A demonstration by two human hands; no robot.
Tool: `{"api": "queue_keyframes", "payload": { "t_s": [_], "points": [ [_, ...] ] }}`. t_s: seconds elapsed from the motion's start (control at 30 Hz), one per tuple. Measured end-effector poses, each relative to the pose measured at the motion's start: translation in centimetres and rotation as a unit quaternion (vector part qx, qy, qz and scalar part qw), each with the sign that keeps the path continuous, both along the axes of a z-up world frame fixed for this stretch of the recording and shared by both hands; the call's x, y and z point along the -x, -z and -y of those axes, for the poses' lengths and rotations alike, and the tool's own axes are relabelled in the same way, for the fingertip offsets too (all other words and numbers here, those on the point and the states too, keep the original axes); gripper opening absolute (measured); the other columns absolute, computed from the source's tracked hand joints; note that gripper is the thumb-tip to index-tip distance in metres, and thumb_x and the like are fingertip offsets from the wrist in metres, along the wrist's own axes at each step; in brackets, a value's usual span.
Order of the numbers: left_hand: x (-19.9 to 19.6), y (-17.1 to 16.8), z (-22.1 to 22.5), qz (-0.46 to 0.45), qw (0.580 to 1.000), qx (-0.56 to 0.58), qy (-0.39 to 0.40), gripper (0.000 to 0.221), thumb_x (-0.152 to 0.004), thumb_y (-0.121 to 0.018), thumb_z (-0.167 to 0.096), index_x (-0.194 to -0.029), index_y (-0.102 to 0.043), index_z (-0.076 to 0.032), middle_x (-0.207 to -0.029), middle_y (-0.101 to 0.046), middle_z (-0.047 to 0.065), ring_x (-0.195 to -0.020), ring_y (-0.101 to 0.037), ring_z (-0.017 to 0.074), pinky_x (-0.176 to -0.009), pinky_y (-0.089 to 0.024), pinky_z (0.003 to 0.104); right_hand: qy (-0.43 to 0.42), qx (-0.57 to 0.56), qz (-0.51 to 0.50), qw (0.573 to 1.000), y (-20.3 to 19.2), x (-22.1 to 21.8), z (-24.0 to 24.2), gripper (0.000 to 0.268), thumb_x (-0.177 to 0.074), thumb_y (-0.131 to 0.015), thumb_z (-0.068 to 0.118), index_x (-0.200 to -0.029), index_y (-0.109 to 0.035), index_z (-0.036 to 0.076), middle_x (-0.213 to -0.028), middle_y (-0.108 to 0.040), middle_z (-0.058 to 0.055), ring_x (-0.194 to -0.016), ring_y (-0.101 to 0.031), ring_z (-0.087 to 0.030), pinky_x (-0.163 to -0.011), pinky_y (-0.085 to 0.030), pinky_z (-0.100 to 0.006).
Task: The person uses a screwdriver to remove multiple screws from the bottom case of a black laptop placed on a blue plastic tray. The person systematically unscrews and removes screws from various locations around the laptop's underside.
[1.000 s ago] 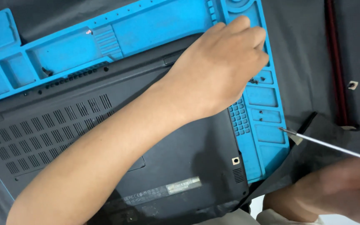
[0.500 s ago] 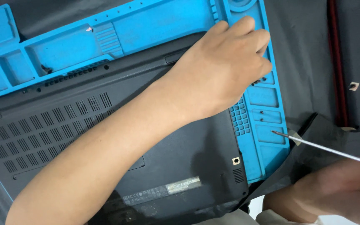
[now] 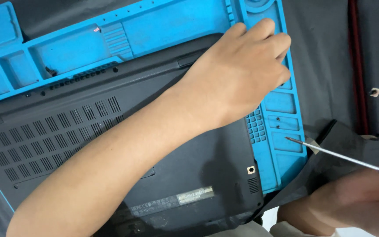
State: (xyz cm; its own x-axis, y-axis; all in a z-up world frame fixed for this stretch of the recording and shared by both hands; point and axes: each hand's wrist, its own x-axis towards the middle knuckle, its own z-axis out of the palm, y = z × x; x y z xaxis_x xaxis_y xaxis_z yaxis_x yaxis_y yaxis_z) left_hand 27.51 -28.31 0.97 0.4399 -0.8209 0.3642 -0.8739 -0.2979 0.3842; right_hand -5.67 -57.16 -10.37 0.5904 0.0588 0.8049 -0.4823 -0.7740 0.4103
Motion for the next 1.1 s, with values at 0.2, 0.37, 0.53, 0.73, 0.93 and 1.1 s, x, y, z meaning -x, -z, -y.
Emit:
{"api": "queue_keyframes", "payload": {
  "t_s": [0.2, 0.37, 0.53, 0.73, 0.93, 1.1],
  "points": [
    [-0.2, 0.5, 0.2, -0.018, 0.999, 0.035, -0.007, 0.011, -0.094, -0.07, -0.02, -0.088, -0.073, -0.011, -0.099, -0.056, 0.003, -0.105, -0.053, 0.0219, -0.085, -0.045, 0.039, -0.027, -0.095, 0.015, 0.995, -2.5, -3.4, -2.7, 0.014, -0.106, -0.051, -0.016, -0.12, -0.052, -0.011, -0.105, -0.064, -0.025, -0.089, -0.065, -0.029, -0.076, -0.057, -0.034],
    [-0.9, 0.6, 0.2, -0.08, 0.992, 0.093, 0.013, 0.016, -0.096, -0.073, -0.024, -0.089, -0.072, -0.01, -0.092, -0.062, 0.004, -0.098, -0.06, 0.0248, -0.082, -0.048, 0.042, -0.072, -0.171, 0.023, 0.982, -3.8, -4.9, -5.1, 0.015, -0.111, -0.049, -0.015, -0.125, -0.048, -0.012, -0.112, -0.063, -0.028, -0.094, -0.064, -0.033, -0.083, -0.055, -0.04],
    [-1.9, 0.0, 0.1, -0.189, 0.972, 0.139, 0.028, 0.025, -0.095, -0.078, -0.027, -0.088, -0.067, -0.006, -0.08, -0.068, 0.007, -0.079, -0.068, 0.0275, -0.071, -0.051, 0.042, -0.088, -0.201, 0.011, 0.976, -3.0, -3.6, -4.0, 0.024, -0.111, -0.044, -0.017, -0.135, -0.04, -0.015, -0.125, -0.058, -0.03, -0.108, -0.061, -0.036, -0.097, -0.054, -0.042],
    [-1.7, -2.1, -1.3, -0.232, 0.952, 0.195, 0.033, 0.028, -0.09, -0.08, -0.027, -0.083, -0.064, -0.006, -0.075, -0.067, 0.006, -0.07, -0.067, 0.0241, -0.063, -0.05, 0.039, -0.145, -0.388, 0.063, 0.908, 1.6, -0.2, 2.1, 0.02, -0.113, -0.042, -0.006, -0.129, -0.049, -0.015, -0.126, -0.058, -0.027, -0.109, -0.057, -0.032, -0.1, -0.051, -0.036],
    [3.9, -6.2, -9.1, -0.234, 0.955, 0.178, -0.046, 0.026, -0.098, -0.08, -0.022, -0.088, -0.065, -0.003, -0.082, -0.066, 0.007, -0.075, -0.066, 0.0226, -0.067, -0.049, 0.035, -0.344, -0.56, 0.192, 0.729, -2.5, -7.7, -2.6, 0.044, -0.115, -0.038, 0.024, -0.102, -0.06, -0.012, -0.104, -0.061, -0.014, -0.097, -0.054, -0.019, -0.09, -0.048, -0.028],
    [12.6, -7.5, -18.2, -0.366, 0.899, 0.169, -0.171, 0.016, -0.083, -0.084, -0.008, -0.088, -0.069, -0.003, -0.088, -0.075, 0.006, -0.082, -0.077, 0.0158, -0.073, -0.06, 0.026, -0.419, -0.569, 0.214, 0.674, -4.8, -9.4, -6.4, 0.046, -0.116, -0.04, 0.031, -0.097, -0.061, -0.005, -0.102, -0.059, -0.011, -0.099, -0.055, -0.017, -0.09, -0.047, -0.028]
  ]
}}
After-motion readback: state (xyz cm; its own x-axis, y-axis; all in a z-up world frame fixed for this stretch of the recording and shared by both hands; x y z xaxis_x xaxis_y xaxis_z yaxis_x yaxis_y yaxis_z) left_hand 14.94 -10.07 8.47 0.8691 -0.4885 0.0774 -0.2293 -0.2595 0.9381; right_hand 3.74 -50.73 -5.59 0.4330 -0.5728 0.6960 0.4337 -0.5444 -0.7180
